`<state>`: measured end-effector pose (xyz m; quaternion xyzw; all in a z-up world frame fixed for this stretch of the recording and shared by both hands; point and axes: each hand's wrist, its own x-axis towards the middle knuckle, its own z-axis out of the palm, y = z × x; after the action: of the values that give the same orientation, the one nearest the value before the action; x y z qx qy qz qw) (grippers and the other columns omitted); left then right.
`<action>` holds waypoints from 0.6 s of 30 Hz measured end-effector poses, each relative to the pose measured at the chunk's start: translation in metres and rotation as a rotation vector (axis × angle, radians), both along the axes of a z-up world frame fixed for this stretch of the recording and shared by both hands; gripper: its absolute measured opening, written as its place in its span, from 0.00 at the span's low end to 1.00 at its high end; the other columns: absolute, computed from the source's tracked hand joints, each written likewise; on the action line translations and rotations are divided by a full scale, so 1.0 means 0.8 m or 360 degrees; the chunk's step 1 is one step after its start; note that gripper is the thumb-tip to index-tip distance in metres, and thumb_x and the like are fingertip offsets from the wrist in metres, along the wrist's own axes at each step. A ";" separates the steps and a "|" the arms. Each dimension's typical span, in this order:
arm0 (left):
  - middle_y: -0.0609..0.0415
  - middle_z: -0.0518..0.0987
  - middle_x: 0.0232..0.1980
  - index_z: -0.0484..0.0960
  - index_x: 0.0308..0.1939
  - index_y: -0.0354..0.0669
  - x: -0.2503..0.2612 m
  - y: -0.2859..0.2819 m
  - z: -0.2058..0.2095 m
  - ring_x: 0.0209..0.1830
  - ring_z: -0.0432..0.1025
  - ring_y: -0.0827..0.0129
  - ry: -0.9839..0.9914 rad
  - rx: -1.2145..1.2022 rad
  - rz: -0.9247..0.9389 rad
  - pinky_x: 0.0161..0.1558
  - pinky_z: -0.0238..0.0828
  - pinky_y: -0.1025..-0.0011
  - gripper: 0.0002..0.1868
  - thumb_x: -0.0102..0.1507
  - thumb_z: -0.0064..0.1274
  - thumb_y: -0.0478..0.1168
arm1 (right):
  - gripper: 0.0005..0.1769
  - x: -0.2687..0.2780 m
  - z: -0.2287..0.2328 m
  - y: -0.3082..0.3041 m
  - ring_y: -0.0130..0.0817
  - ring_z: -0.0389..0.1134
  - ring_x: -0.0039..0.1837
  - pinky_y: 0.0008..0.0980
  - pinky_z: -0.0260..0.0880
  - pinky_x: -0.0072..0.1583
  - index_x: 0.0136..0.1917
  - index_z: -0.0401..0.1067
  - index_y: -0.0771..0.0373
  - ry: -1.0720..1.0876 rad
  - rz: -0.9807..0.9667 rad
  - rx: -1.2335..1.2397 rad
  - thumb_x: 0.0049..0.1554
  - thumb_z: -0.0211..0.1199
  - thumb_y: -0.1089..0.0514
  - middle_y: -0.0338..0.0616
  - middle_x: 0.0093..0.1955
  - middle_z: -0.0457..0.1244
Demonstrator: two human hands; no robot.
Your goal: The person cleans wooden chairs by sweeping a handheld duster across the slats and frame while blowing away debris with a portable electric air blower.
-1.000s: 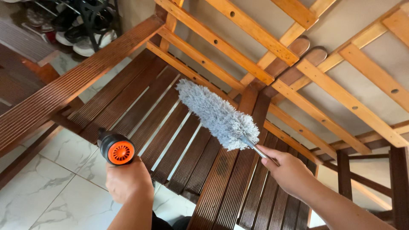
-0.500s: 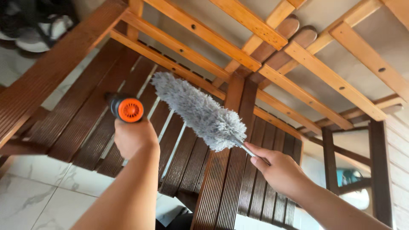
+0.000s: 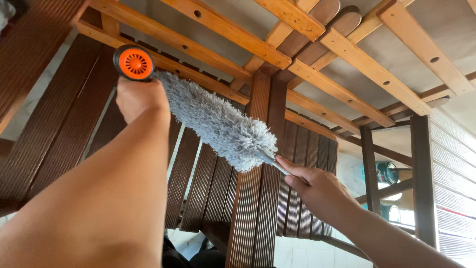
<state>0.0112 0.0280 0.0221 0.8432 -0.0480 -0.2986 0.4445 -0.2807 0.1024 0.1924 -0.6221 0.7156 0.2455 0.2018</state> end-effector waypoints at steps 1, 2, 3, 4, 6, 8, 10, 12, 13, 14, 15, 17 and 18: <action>0.42 0.82 0.47 0.79 0.46 0.44 0.001 0.005 -0.003 0.48 0.78 0.46 -0.0005 -0.0005 -0.0002 0.50 0.74 0.52 0.14 0.57 0.57 0.40 | 0.28 -0.001 0.001 -0.001 0.28 0.58 0.32 0.34 0.63 0.44 0.73 0.60 0.14 0.0053 -0.0022 0.0030 0.61 0.54 0.39 0.43 0.27 0.57; 0.40 0.83 0.47 0.80 0.46 0.42 -0.001 0.016 -0.006 0.50 0.77 0.44 -0.0168 -0.0112 -0.0022 0.51 0.73 0.52 0.14 0.58 0.59 0.39 | 0.28 -0.002 0.003 -0.002 0.29 0.57 0.33 0.33 0.63 0.45 0.74 0.59 0.12 0.0105 -0.0044 0.0060 0.62 0.53 0.37 0.48 0.28 0.56; 0.37 0.83 0.47 0.81 0.46 0.39 -0.004 0.028 -0.007 0.51 0.76 0.42 -0.0333 -0.0219 -0.0041 0.52 0.72 0.51 0.13 0.59 0.60 0.38 | 0.28 -0.002 0.006 -0.003 0.29 0.57 0.33 0.33 0.63 0.45 0.74 0.59 0.12 0.0098 -0.0043 0.0056 0.62 0.53 0.37 0.48 0.28 0.56; 0.39 0.83 0.47 0.82 0.46 0.40 -0.011 0.043 -0.007 0.51 0.76 0.43 -0.0303 -0.0215 -0.0012 0.52 0.72 0.51 0.15 0.57 0.62 0.39 | 0.28 -0.003 0.010 -0.001 0.28 0.59 0.33 0.34 0.65 0.45 0.73 0.61 0.13 0.0014 -0.0083 0.0001 0.61 0.54 0.38 0.40 0.29 0.61; 0.41 0.83 0.48 0.82 0.47 0.41 -0.028 0.070 -0.004 0.51 0.76 0.45 -0.0267 -0.0206 0.0015 0.52 0.72 0.52 0.16 0.56 0.63 0.39 | 0.27 -0.001 0.016 0.001 0.27 0.62 0.32 0.34 0.66 0.45 0.72 0.62 0.14 -0.0065 -0.0124 -0.0049 0.60 0.54 0.39 0.32 0.30 0.66; 0.46 0.84 0.46 0.80 0.46 0.41 -0.042 0.084 -0.004 0.49 0.79 0.49 0.0064 -0.0042 0.0172 0.50 0.74 0.53 0.19 0.52 0.65 0.39 | 0.23 -0.001 0.025 0.006 0.31 0.60 0.32 0.40 0.64 0.45 0.72 0.62 0.13 0.0113 -0.0293 0.0018 0.65 0.51 0.38 0.41 0.29 0.65; 0.45 0.84 0.46 0.81 0.46 0.40 -0.044 0.071 -0.006 0.49 0.78 0.48 0.0007 -0.0109 0.0158 0.50 0.75 0.54 0.18 0.53 0.64 0.39 | 0.24 0.001 0.032 0.009 0.32 0.59 0.32 0.41 0.65 0.45 0.72 0.61 0.12 0.0177 -0.0296 0.0043 0.65 0.51 0.38 0.46 0.29 0.64; 0.43 0.85 0.45 0.82 0.45 0.39 -0.039 0.045 -0.010 0.48 0.79 0.46 -0.0070 -0.0249 0.0155 0.50 0.75 0.54 0.15 0.55 0.62 0.38 | 0.24 0.003 0.036 0.011 0.33 0.58 0.31 0.41 0.66 0.45 0.73 0.60 0.12 0.0239 -0.0297 0.0063 0.66 0.51 0.38 0.50 0.29 0.62; 0.43 0.85 0.45 0.82 0.44 0.39 -0.034 0.029 -0.010 0.48 0.79 0.46 -0.0085 -0.0312 0.0157 0.50 0.76 0.55 0.13 0.56 0.61 0.37 | 0.24 0.004 0.036 0.012 0.33 0.59 0.31 0.42 0.66 0.46 0.73 0.59 0.11 0.0270 -0.0301 0.0065 0.66 0.51 0.38 0.50 0.29 0.62; 0.43 0.85 0.45 0.82 0.44 0.39 -0.029 0.014 -0.009 0.48 0.79 0.46 -0.0080 -0.0309 0.0152 0.50 0.76 0.55 0.13 0.56 0.61 0.37 | 0.24 0.004 0.036 0.013 0.34 0.60 0.31 0.42 0.67 0.46 0.73 0.59 0.10 0.0302 -0.0304 0.0066 0.66 0.50 0.38 0.51 0.29 0.62; 0.43 0.85 0.44 0.81 0.42 0.39 -0.022 -0.001 -0.007 0.47 0.80 0.48 0.0022 -0.0306 0.0209 0.49 0.76 0.56 0.13 0.55 0.61 0.38 | 0.24 0.005 0.034 0.011 0.34 0.60 0.31 0.42 0.67 0.46 0.73 0.59 0.10 0.0302 -0.0311 0.0070 0.66 0.50 0.38 0.51 0.29 0.62; 0.43 0.84 0.44 0.80 0.41 0.38 -0.021 -0.010 -0.006 0.46 0.80 0.49 0.0115 -0.0310 0.0265 0.47 0.77 0.57 0.14 0.54 0.62 0.38 | 0.27 0.005 0.029 0.005 0.30 0.68 0.33 0.42 0.70 0.47 0.72 0.58 0.11 0.0348 -0.0128 0.0070 0.63 0.48 0.40 0.42 0.28 0.65; 0.43 0.85 0.43 0.81 0.41 0.39 -0.023 -0.011 -0.005 0.46 0.80 0.48 0.0109 -0.0292 0.0256 0.47 0.77 0.56 0.12 0.55 0.61 0.38 | 0.27 0.004 0.028 0.003 0.30 0.68 0.33 0.42 0.70 0.47 0.72 0.58 0.11 0.0340 -0.0127 0.0064 0.63 0.48 0.40 0.42 0.28 0.65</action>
<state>-0.0072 0.0195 0.0180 0.7894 0.0080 -0.2850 0.5436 -0.2778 0.1049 0.2147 -0.5592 0.7521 0.3165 0.1465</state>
